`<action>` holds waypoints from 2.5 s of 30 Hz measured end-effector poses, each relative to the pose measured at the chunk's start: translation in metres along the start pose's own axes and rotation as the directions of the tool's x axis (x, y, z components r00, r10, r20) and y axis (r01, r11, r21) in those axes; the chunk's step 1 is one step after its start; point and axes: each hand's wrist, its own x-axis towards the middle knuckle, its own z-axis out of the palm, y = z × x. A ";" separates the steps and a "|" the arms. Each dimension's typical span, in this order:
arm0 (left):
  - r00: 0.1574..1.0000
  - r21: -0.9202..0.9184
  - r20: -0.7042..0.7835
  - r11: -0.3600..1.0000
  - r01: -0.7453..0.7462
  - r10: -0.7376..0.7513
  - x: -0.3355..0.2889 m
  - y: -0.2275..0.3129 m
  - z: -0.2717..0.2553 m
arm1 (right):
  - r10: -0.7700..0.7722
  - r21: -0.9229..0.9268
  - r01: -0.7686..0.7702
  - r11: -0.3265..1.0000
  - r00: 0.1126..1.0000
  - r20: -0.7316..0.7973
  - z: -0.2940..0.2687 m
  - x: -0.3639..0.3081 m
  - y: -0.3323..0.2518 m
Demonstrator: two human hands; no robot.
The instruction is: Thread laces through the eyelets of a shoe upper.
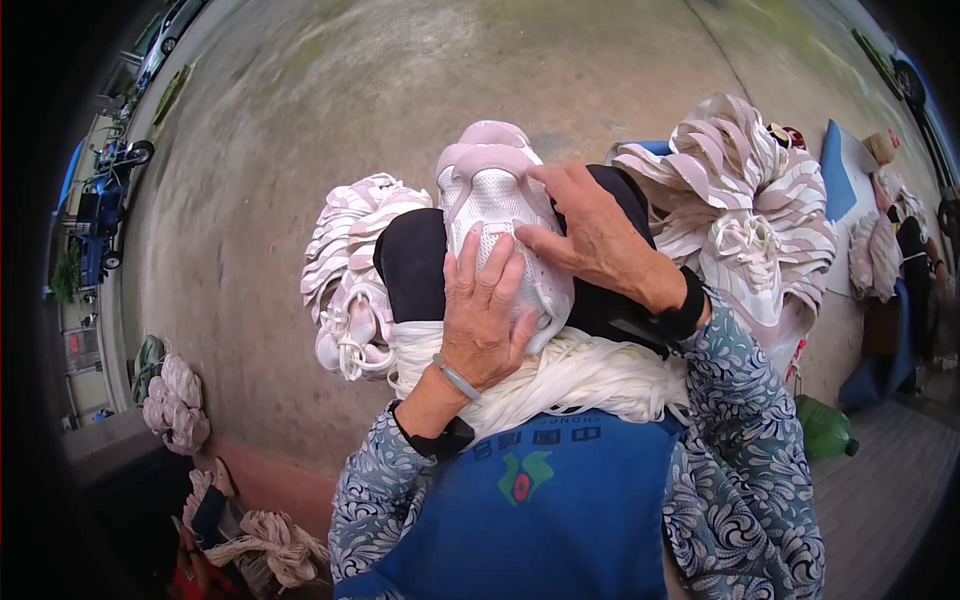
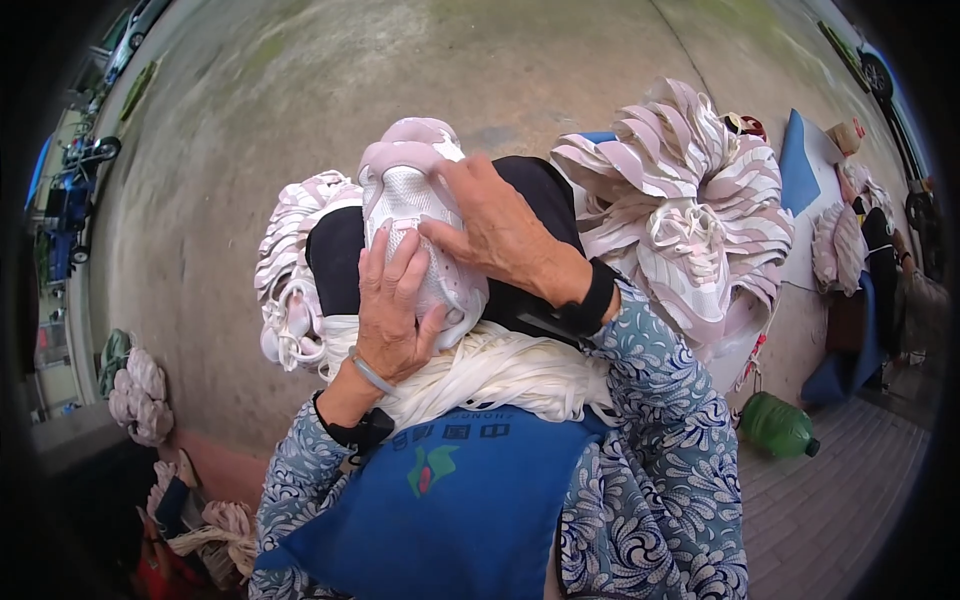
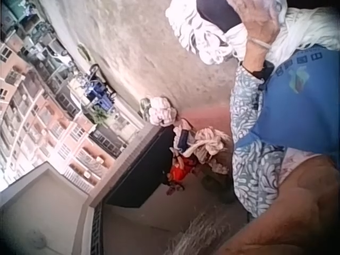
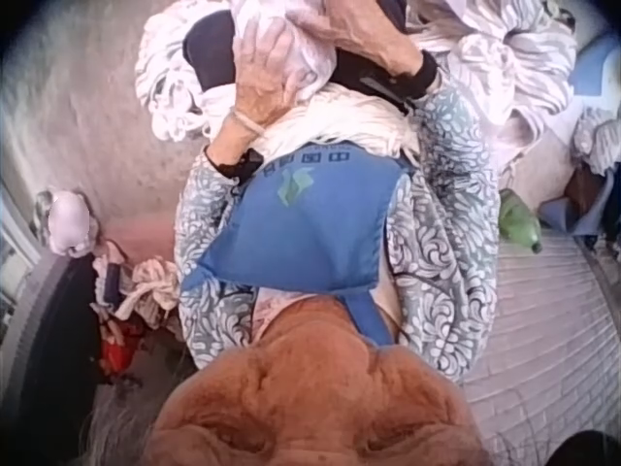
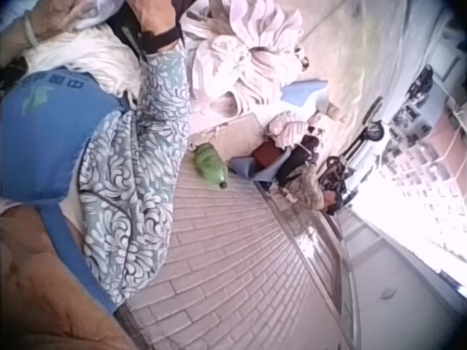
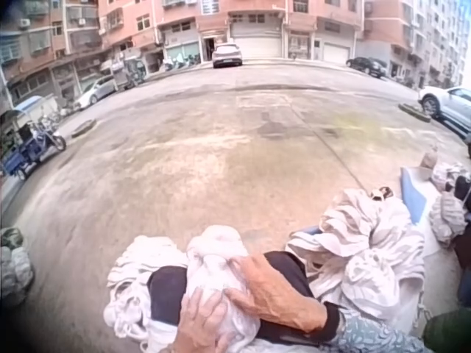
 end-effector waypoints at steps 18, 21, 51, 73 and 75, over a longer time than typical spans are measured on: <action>0.960 0.035 -0.186 0.975 0.219 -0.209 0.009 -0.002 0.029 | -0.126 0.050 0.125 0.991 0.992 0.019 0.023 0.062 0.015; 0.957 0.032 -0.187 0.972 0.233 -0.223 0.012 0.000 0.025 | 0.088 0.086 -0.090 0.992 0.996 0.030 0.017 0.068 0.030; 0.961 0.030 -0.258 0.993 0.114 -0.102 0.009 -0.010 0.025 | -0.277 0.446 -0.321 0.835 0.456 0.846 -0.023 -0.147 -0.063; 0.945 0.011 -0.297 0.990 0.143 -0.133 0.008 -0.006 0.022 | -0.470 0.577 -0.443 0.686 0.335 0.816 -0.008 -0.170 -0.042; 0.948 0.010 -0.286 0.989 0.148 -0.139 0.009 -0.007 0.022 | -0.494 0.560 -0.433 0.706 0.266 0.828 0.001 -0.160 -0.051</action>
